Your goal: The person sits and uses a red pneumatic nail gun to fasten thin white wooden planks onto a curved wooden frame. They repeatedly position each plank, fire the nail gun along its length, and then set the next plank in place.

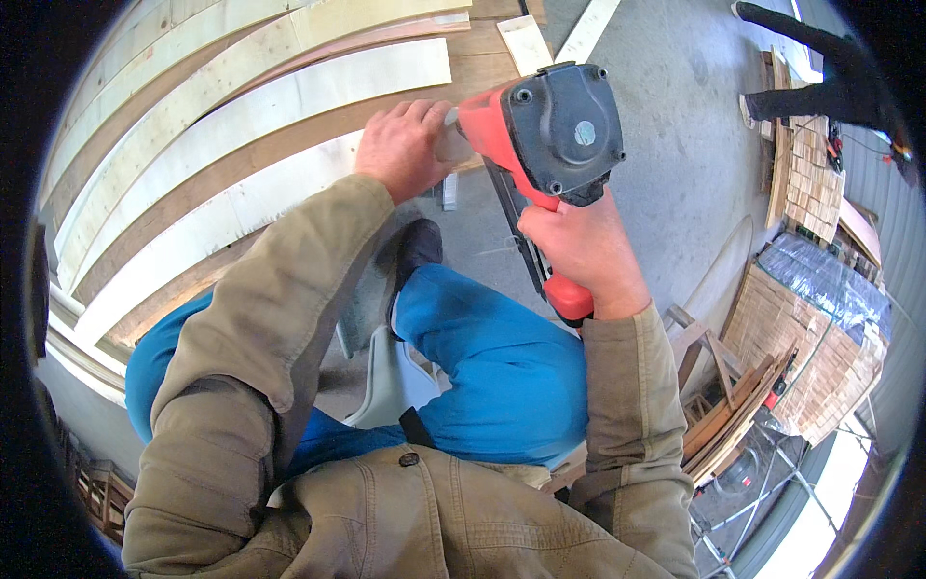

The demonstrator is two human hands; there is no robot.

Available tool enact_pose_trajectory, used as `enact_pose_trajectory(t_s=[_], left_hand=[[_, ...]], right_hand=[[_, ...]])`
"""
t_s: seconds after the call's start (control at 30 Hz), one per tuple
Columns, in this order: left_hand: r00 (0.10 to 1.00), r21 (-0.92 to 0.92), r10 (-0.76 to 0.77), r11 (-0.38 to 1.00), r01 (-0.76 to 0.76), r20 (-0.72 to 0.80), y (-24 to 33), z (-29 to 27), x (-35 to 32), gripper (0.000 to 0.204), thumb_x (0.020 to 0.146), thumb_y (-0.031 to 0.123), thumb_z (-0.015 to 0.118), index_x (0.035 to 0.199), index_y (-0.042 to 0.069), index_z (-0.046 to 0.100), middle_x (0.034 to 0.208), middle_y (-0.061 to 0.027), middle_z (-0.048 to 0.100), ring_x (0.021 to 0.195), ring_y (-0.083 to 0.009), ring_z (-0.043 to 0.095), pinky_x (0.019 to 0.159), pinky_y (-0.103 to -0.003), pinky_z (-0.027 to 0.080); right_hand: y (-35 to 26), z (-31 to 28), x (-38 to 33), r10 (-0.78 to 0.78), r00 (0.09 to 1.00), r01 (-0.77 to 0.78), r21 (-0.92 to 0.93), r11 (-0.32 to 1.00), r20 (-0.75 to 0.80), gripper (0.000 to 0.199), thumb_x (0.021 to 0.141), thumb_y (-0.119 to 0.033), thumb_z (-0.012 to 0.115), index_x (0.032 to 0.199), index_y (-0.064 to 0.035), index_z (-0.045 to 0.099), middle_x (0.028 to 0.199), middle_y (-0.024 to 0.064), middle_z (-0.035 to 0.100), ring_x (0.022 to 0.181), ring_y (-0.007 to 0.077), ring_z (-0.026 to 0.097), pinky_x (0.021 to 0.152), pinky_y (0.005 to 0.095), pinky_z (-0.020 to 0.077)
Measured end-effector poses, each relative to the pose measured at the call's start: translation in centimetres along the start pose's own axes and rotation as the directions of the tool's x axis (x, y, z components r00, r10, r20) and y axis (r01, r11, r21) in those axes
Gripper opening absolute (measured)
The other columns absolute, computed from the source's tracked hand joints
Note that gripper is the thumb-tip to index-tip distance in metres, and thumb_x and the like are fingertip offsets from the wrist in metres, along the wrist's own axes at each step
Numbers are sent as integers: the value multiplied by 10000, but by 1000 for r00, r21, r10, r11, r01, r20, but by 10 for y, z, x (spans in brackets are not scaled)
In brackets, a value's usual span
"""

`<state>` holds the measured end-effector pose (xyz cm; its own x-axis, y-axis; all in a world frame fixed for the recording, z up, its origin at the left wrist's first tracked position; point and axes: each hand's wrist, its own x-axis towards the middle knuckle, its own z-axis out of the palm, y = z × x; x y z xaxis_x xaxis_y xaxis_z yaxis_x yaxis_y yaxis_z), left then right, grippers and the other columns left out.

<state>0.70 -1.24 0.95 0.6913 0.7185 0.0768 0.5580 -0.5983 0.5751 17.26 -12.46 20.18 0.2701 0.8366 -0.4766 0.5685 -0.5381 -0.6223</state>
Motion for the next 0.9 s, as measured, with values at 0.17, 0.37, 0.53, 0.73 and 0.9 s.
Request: enact_pose_trajectory(t_s=[0.17,0.37,0.53,0.73,0.9], left_hand=[[999,18,-7,1000,6,39,-1,2,1,571,773,244,823,1301,108,652,1229,-67,698,1182,-258,678,953,-433,521],[1000,1,15,1000,-15,-14,-1,1,0,561,777,250,817,1297,112,656,1218,-69,704,1171,-263,681,944,-439,521],[1000,9,8,1000,-8,10,-2,1,-1,555,773,240,825,1287,110,661,1199,-74,710,1163,-265,687,925,-436,532],[1000,21,3,1000,-4,30,-1,0,1,592,742,234,865,1279,92,659,1215,-77,704,1177,-261,685,920,-433,535],[995,33,0,999,-3,97,0,-5,0,754,759,368,906,1396,77,627,1293,-112,706,1213,-297,678,997,-446,535]], right_hand=[[-1,4,3,-57,998,57,25,998,-32,210,788,-12,643,995,12,670,839,171,685,724,257,553,747,402,536],[-1,3,5,-27,999,29,53,998,-40,228,785,1,625,1008,15,671,834,186,689,709,224,534,732,388,536],[7,5,2,-44,997,52,131,990,-58,238,786,8,622,1016,17,678,826,167,678,735,189,533,737,367,536],[16,-1,-15,19,1000,-15,174,985,-22,214,800,25,645,1008,16,691,823,85,685,764,142,553,730,346,533],[18,-1,-21,8,1000,-8,119,993,-4,202,814,39,647,1009,18,692,842,47,687,779,112,549,724,336,527]])
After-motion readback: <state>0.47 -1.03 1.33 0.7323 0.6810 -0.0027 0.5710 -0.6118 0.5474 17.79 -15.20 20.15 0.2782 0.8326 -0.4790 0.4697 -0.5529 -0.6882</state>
